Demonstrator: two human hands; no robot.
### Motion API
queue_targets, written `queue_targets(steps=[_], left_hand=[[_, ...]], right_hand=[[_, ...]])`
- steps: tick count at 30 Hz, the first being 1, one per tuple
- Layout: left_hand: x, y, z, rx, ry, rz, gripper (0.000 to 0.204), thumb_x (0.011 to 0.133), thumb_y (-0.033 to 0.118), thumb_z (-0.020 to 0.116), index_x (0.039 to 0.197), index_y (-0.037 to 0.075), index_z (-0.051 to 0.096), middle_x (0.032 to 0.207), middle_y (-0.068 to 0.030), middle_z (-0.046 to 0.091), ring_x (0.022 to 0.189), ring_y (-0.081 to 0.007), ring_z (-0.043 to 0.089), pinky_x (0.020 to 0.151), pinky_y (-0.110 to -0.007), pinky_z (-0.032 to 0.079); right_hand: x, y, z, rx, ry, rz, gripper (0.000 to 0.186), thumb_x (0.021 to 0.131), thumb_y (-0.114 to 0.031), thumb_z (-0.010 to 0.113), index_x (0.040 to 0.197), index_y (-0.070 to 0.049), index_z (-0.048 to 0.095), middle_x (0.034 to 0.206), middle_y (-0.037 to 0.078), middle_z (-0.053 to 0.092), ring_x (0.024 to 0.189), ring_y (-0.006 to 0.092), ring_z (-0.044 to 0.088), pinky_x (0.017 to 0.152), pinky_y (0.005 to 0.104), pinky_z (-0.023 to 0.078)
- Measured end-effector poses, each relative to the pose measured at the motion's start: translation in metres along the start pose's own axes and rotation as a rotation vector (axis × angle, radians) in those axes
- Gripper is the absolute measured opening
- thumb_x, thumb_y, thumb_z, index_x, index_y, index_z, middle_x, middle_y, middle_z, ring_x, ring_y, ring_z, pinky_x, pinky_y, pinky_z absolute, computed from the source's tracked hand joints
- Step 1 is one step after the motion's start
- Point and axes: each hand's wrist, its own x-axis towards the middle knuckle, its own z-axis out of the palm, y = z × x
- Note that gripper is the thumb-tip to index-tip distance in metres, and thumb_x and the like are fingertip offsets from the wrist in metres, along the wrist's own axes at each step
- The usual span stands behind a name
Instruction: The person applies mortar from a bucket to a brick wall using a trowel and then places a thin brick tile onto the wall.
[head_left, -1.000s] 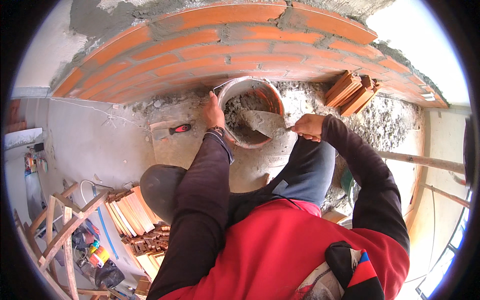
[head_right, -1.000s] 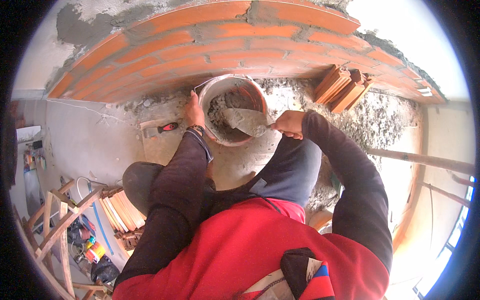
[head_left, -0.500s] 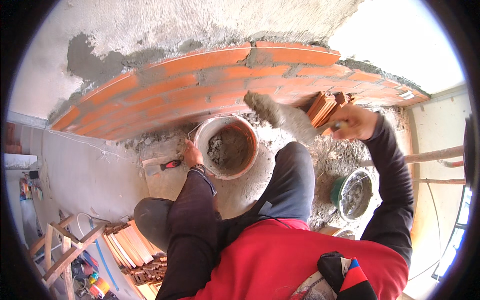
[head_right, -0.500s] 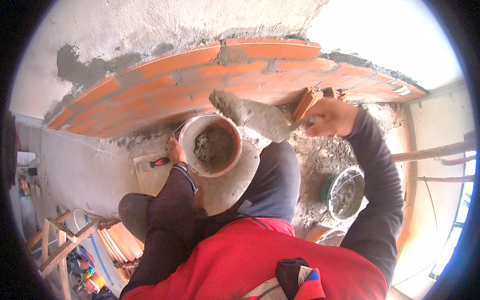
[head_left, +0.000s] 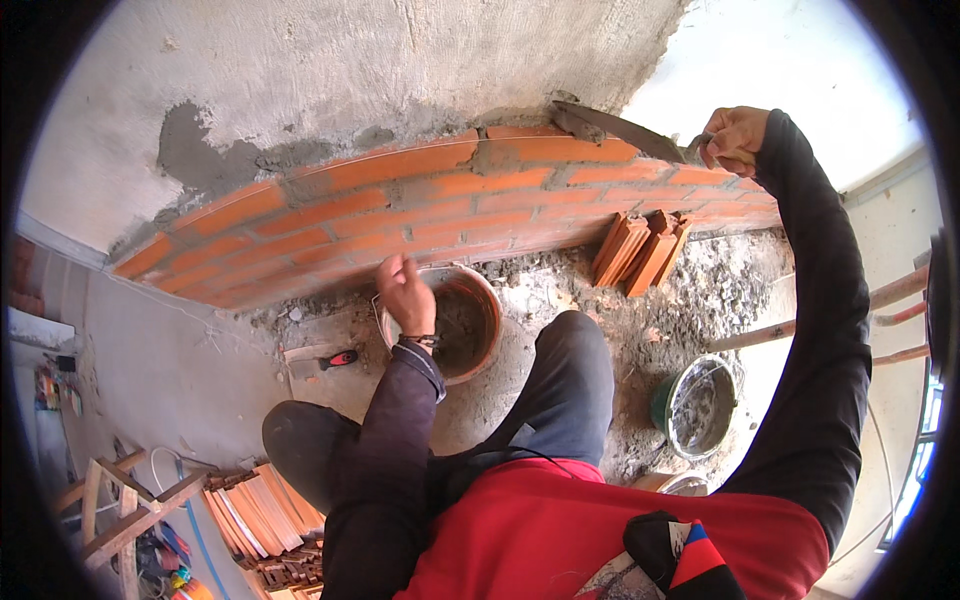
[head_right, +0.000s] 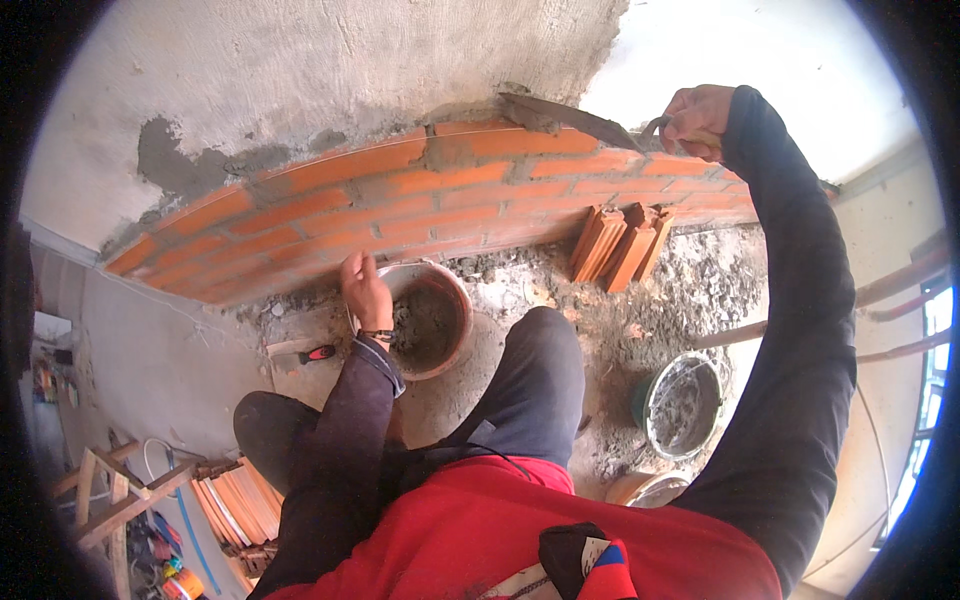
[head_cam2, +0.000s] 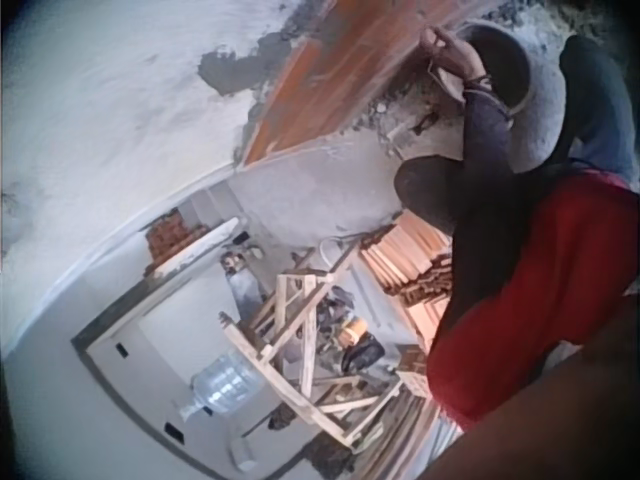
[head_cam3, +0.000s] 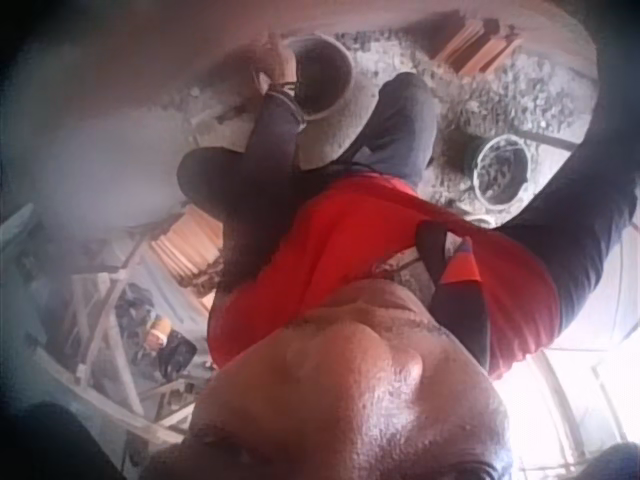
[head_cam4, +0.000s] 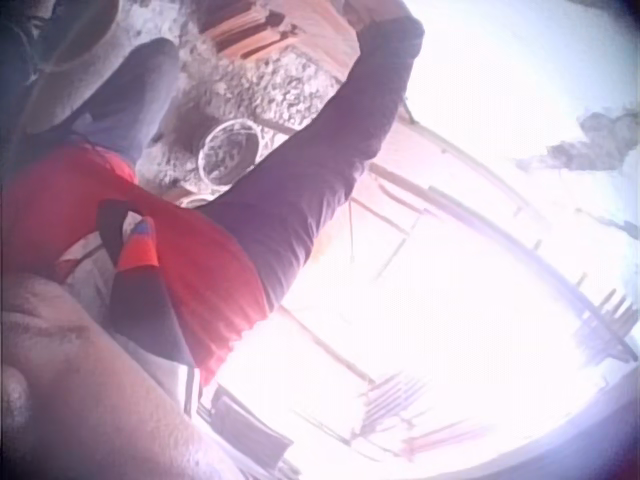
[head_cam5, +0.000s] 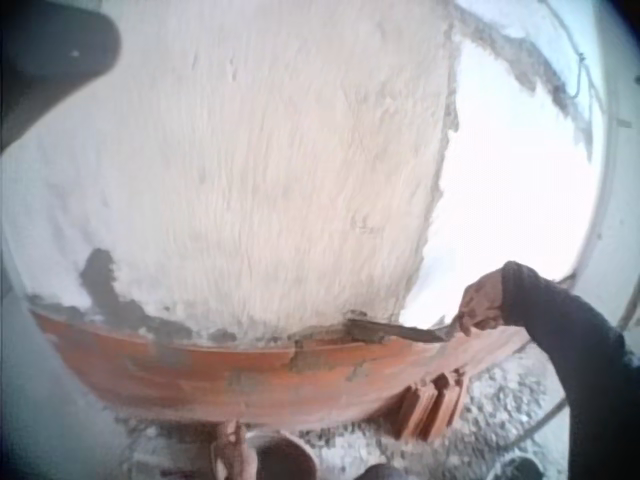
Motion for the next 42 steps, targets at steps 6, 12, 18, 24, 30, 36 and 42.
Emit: queue_targets(steps=[6, 12, 18, 24, 30, 36, 42], left_hand=[[0.001, 0.115, 0.028, -0.277, -0.322, -0.113, 0.029, 0.098, 0.023, 0.062, 0.112, -0.002, 0.061, 0.108, -0.0131, 0.066, 0.098, -0.0196, 0.063, 0.087, -0.031, 0.048], [0.091, 0.217, 0.013, -0.093, -0.145, 0.498, 0.031, 0.096, 0.026, 0.063, 0.114, 0.001, 0.061, 0.11, -0.0101, 0.064, 0.103, -0.0202, 0.06, 0.091, -0.034, 0.047], [0.196, 0.35, 0.025, 0.199, 0.339, 1.427, 0.046, 0.09, 0.038, 0.064, 0.121, 0.006, 0.056, 0.12, -0.0148, 0.054, 0.115, -0.0335, 0.048, 0.102, -0.046, 0.034], [0.218, 0.381, 0.072, 0.384, 0.494, 1.486, 0.049, 0.091, 0.029, 0.057, 0.132, 0.004, 0.049, 0.141, -0.0231, 0.045, 0.131, -0.0421, 0.041, 0.11, -0.053, 0.029], [0.216, 0.378, 0.079, 0.451, 0.564, 1.515, 0.053, 0.093, 0.037, 0.054, 0.133, 0.004, 0.049, 0.143, -0.0235, 0.044, 0.133, -0.0435, 0.039, 0.11, -0.054, 0.028], [0.22, 0.376, 0.08, 0.488, 0.613, 1.56, 0.053, 0.094, 0.038, 0.053, 0.133, 0.003, 0.05, 0.144, -0.0238, 0.044, 0.132, -0.0437, 0.04, 0.109, -0.055, 0.029], [0.219, 0.375, 0.083, 0.5, 0.619, 1.562, 0.051, 0.094, 0.037, 0.053, 0.132, 0.003, 0.05, 0.143, -0.0237, 0.044, 0.132, -0.0431, 0.041, 0.109, -0.054, 0.03]], right_hand=[[-0.035, 0.018, 0.027, -0.041, 0.17, -0.167, 0.015, 0.082, -0.016, 0.067, 0.086, -0.002, 0.067, 0.059, 0.003, 0.056, 0.048, 0.0105, 0.049, 0.045, 0.0256, 0.039], [-0.046, 0.06, 0.088, -0.515, 0.776, -0.289, 0.028, 0.085, -0.018, 0.073, 0.107, -0.003, 0.067, 0.074, 0.008, 0.065, 0.064, 0.0186, 0.064, 0.06, 0.0339, 0.051], [-0.014, 0.085, 0.119, -0.775, 1.052, -0.443, 0.024, 0.088, -0.029, 0.072, 0.095, -0.007, 0.066, 0.071, 0.008, 0.061, 0.062, 0.0269, 0.061, 0.058, 0.0394, 0.047], [0.012, 0.083, 0.113, -0.873, 1.13, -0.501, 0.02, 0.088, -0.032, 0.069, 0.089, -0.012, 0.065, 0.076, 0.005, 0.063, 0.07, 0.0278, 0.064, 0.058, 0.041, 0.049], [0.018, 0.081, 0.091, -0.919, 1.168, -0.491, 0.022, 0.086, -0.032, 0.072, 0.089, -0.011, 0.066, 0.076, 0.005, 0.063, 0.069, 0.0274, 0.064, 0.059, 0.0409, 0.049], [0.021, 0.085, 0.093, -0.862, 1.176, -0.473, 0.024, 0.086, -0.033, 0.071, 0.083, -0.01, 0.064, 0.072, 0.005, 0.061, 0.067, 0.0268, 0.063, 0.058, 0.0408, 0.048], [0.023, 0.088, 0.085, -0.88, 1.19, -0.492, 0.026, 0.087, -0.034, 0.072, 0.086, -0.009, 0.064, 0.068, 0.004, 0.058, 0.061, 0.0253, 0.06, 0.055, 0.0399, 0.045]])
